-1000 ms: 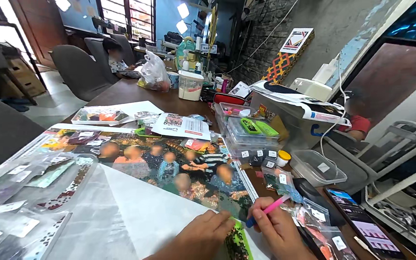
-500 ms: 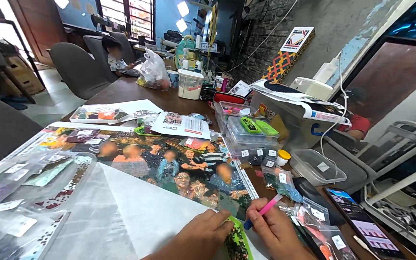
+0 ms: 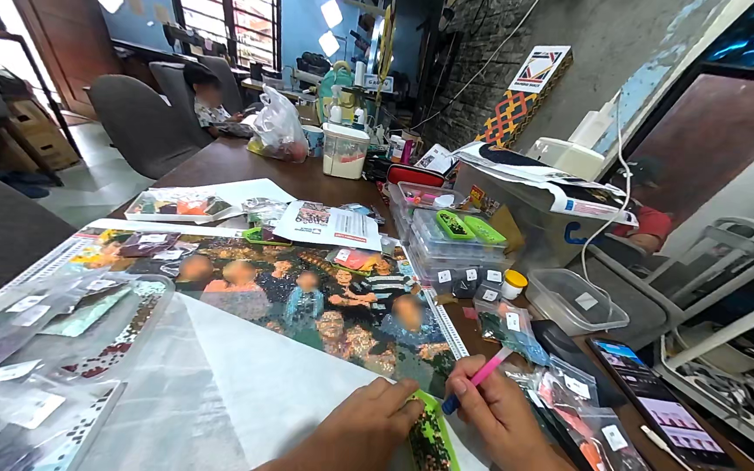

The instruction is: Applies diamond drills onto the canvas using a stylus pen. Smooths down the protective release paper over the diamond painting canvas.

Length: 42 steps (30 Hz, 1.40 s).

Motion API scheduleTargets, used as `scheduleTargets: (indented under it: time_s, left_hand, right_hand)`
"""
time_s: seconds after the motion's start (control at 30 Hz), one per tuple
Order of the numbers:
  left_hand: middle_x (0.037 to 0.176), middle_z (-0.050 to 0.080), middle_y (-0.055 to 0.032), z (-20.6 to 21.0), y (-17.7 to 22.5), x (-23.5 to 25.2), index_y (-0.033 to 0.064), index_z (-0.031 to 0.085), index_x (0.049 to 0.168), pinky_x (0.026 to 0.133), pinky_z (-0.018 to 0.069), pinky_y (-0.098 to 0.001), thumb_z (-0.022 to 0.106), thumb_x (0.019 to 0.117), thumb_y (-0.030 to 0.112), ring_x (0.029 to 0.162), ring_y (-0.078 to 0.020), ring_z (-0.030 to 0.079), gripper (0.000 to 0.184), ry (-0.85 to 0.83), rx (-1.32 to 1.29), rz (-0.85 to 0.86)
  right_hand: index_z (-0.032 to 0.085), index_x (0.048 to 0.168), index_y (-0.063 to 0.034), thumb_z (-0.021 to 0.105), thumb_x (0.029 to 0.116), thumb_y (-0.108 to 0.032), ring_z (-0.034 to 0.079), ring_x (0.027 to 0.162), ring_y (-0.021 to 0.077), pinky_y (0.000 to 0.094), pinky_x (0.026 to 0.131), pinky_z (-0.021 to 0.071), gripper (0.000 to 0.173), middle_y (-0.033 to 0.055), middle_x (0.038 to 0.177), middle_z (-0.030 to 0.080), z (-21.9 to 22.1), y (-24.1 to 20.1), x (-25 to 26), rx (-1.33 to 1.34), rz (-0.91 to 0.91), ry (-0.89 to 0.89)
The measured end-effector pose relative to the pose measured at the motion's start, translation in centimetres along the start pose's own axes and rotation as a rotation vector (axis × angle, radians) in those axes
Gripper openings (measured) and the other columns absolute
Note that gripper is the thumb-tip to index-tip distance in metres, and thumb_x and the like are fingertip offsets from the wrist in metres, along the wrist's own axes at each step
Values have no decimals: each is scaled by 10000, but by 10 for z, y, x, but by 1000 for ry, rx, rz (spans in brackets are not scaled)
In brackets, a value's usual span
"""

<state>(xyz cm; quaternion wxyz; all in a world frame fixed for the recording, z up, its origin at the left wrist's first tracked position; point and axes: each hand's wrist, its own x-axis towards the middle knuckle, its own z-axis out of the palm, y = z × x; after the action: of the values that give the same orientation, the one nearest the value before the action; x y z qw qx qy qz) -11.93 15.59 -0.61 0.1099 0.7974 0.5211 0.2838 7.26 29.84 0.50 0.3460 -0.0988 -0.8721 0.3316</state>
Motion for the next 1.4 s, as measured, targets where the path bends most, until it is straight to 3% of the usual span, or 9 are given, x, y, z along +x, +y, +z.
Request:
scheduleTargets:
  time_s: [0.4, 0.7, 1.4]
  left_hand:
    - [1405, 579, -265, -1, 0, 1, -56, 627, 1322, 912, 535, -512, 744, 853, 516, 1111, -424, 642, 749, -2, 5, 3]
    - [1422, 567, -268, -2, 1, 0, -58, 626, 1325, 940, 526, -531, 753, 862, 490, 1147, -439, 630, 728, -11, -22, -16]
    - [1433, 553, -270, -5, 1, -2, -61, 613, 1340, 935, 522, -524, 742, 872, 495, 1148, -438, 623, 738, -42, -38, -23]
  right_hand:
    - [554, 1023, -95, 445, 1087, -234, 599, 621, -9, 158, 546, 510, 188, -64, 813, 668, -10, -3, 3, 242, 234, 153]
    - [579, 1011, -33, 415, 1057, -171, 572, 558, 15, 179, 517, 490, 219, -30, 765, 649, -28, 9, 9, 20, 449, 295]
    - [589, 986, -41, 436, 1045, -167, 547, 539, 2, 168, 507, 473, 207, -35, 737, 628, -26, 19, 8, -68, 436, 299]
